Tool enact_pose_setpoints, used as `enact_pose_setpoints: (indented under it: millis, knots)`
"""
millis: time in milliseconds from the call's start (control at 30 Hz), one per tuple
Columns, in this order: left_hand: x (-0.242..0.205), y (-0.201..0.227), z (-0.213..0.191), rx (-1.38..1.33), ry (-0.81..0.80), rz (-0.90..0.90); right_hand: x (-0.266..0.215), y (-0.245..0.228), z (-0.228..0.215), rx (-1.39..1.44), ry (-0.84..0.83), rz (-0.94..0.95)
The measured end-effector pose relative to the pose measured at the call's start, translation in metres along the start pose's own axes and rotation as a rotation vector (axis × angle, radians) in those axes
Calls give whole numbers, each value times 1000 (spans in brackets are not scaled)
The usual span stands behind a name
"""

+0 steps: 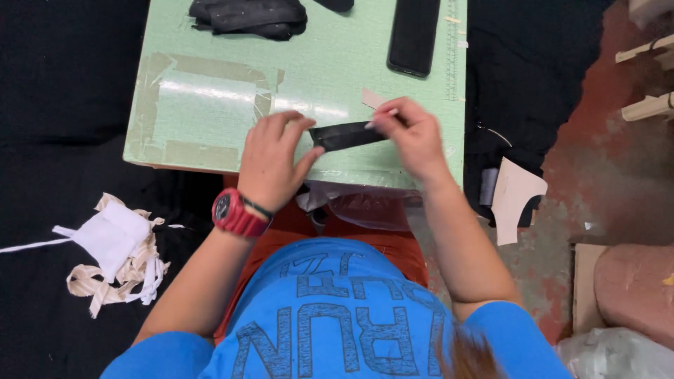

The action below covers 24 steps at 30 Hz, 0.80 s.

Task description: The person repeatedly smooths and rubs a black fabric strip on a green table using a flat, light-colored tool. They handle the fabric with both hands, folding and pressing it while using the tool to flatten the surface.

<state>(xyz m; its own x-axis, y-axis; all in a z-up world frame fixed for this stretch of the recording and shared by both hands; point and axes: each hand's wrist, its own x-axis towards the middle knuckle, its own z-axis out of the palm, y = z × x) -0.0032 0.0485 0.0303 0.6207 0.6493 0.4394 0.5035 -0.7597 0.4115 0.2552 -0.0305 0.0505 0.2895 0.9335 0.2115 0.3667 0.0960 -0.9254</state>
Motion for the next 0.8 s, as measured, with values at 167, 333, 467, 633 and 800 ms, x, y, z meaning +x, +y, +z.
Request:
enact_pose_setpoints:
  millis: [167,333,467,633,800]
  knots:
    - [-31,1,4,65,-103,138,8,1,50,-147,-202,-205]
    - [-38,-6,10,100,-96,176,13,11,63,-221,-247,-233]
    - [-39,-6,13,88,-53,177,11,11,66,-264,-221,-220]
    - [-38,-6,14,78,-35,169,12,3,71,-265,-220,-266]
    - [-39,-8,19,98,-6,178,9,10,76,-508,-191,-496]
